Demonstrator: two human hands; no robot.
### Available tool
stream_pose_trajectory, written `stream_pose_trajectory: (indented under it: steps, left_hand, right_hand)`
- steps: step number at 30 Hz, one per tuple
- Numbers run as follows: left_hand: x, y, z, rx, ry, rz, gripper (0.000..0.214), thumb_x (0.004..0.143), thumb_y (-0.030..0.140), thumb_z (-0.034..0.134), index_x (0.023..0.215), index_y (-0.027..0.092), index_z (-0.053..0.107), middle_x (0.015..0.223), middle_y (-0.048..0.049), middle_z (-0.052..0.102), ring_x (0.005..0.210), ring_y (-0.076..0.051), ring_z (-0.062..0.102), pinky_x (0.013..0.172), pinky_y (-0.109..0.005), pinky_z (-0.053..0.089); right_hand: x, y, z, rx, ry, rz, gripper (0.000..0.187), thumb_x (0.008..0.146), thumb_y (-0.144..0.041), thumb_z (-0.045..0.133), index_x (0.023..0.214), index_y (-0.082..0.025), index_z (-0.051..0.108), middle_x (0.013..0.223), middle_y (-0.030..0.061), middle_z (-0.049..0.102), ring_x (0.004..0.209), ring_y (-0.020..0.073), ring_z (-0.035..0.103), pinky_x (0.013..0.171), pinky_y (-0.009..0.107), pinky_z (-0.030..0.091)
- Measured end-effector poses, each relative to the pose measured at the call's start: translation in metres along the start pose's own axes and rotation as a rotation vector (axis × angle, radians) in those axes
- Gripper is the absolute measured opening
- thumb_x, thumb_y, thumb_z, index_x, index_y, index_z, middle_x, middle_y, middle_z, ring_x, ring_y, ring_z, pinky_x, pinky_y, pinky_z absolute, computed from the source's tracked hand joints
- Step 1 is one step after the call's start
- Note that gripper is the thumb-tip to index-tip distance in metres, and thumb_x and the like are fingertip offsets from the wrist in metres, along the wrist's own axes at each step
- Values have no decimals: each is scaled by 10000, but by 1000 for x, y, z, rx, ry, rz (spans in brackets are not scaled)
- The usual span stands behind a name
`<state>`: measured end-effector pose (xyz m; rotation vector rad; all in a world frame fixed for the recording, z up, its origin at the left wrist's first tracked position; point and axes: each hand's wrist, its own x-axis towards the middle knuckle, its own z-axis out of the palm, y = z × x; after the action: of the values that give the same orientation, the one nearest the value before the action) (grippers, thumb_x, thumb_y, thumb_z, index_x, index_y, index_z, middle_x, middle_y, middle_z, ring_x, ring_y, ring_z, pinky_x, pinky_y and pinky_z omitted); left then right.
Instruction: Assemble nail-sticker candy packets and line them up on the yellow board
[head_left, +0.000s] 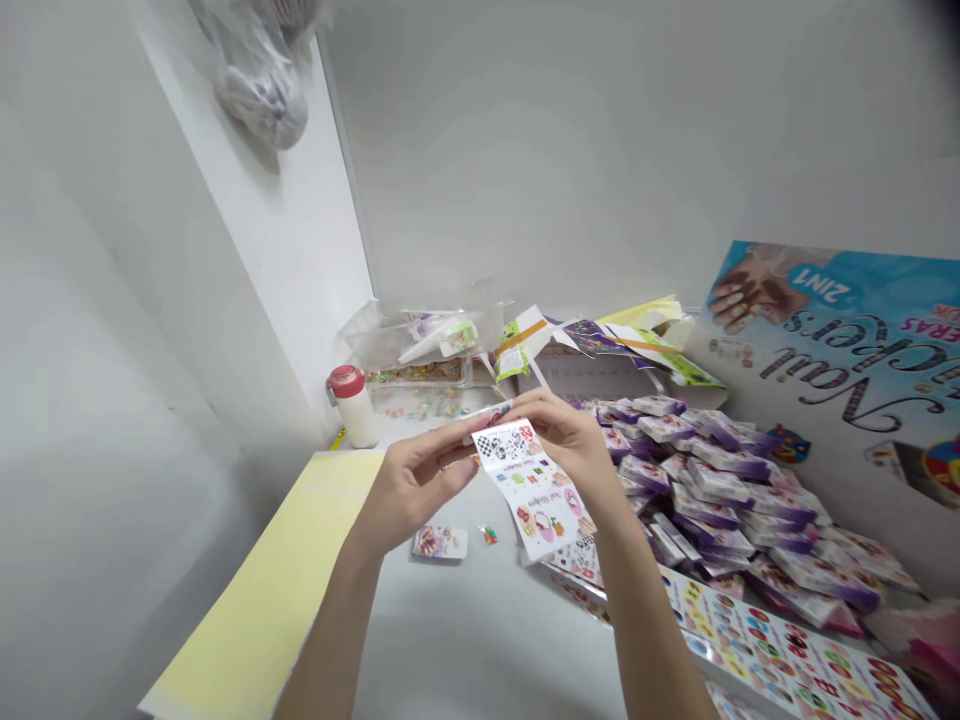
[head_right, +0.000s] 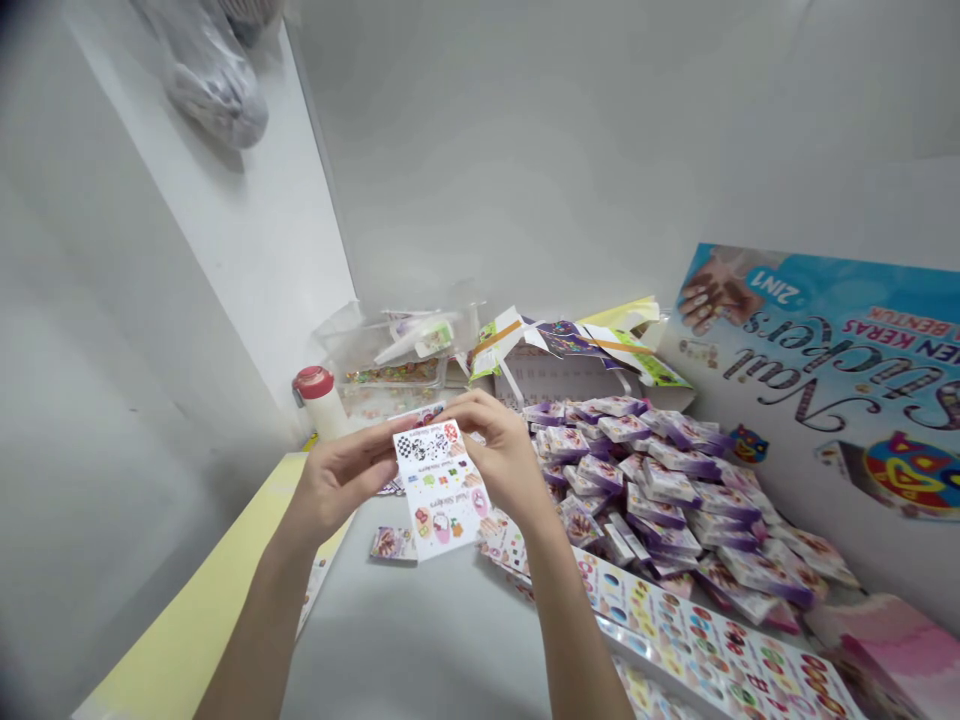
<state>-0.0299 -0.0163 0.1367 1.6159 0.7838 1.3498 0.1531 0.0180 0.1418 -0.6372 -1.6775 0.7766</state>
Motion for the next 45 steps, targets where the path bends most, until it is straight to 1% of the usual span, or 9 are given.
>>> stream_pose_trajectory:
  steps: [4,8,12,15,24,28,33,41,45]
  left_hand:
    - [3,-4,11,11,167,-24,261,807,306,636,1053,242,696,1074,-54,710,955,-220,657,741,-283,554]
    - [6,-6,17,-37,241,-102,481,802,325,642,1268,256,540,936,-36,738,718,-170,680,575,-238,545]
    - [8,-7,14,-98,192,-135,531,791,319,654,1289,214,500,960,-42,730,760,-186,695,740,-314,571]
    - [8,-6,11,-125,160,-147,483,785,319,658,1235,190,540,972,-52,728,806,-213,702,838,-379,554]
    - [8,-2,13,-112,211,-134,247,788,350,643,943,159,661,919,-42,714,772,-201,693,685,-311,588]
    - [9,-6,12,-80,274,-179,228,777,354,648,931,186,639,710,23,664,604,-153,670,549,-254,554]
    - [9,-9,10,-55,295,-132,166,787,284,620,918,188,655,620,37,631,520,-108,590,479,-204,478]
    - [6,-6,2,-205,310,-140,108,716,257,645,693,162,689,601,11,643,503,-101,555,461,-182,402]
    - [4,2,2,-209,270,-149,132,697,242,623,742,162,717,631,-3,666,534,-119,579,485,-194,415]
  right_hand:
    - [0,1,4,115,2,115,100,749,-264,661,828,-222,704,810,33,621,729,159,580,634,271,461]
    - [1,7,9,231,39,246,386,697,-280,697,1076,-263,630,907,25,618,680,132,569,546,226,448]
    - [3,15,9,207,68,284,225,713,-364,693,880,-216,671,791,10,628,630,123,547,565,241,447]
    - [3,19,10,227,84,318,232,697,-407,712,772,-194,659,729,6,626,627,127,537,583,252,439]
    - [3,15,13,270,60,357,227,697,-381,722,694,-188,603,630,-35,547,549,93,481,535,225,392]
    - [3,16,14,270,54,314,166,701,-336,723,729,-199,635,602,-45,525,541,92,484,527,219,398]
    - [3,21,16,280,32,230,129,729,-315,688,770,-193,674,649,-12,586,552,111,527,519,232,434]
    - [-1,-1,5,-128,-164,-195,285,913,-177,418,975,-237,690,805,36,621,684,130,579,640,262,470]
    - [-3,-5,2,-177,-124,-272,320,882,-108,411,965,-236,692,820,36,664,719,144,598,661,271,457]
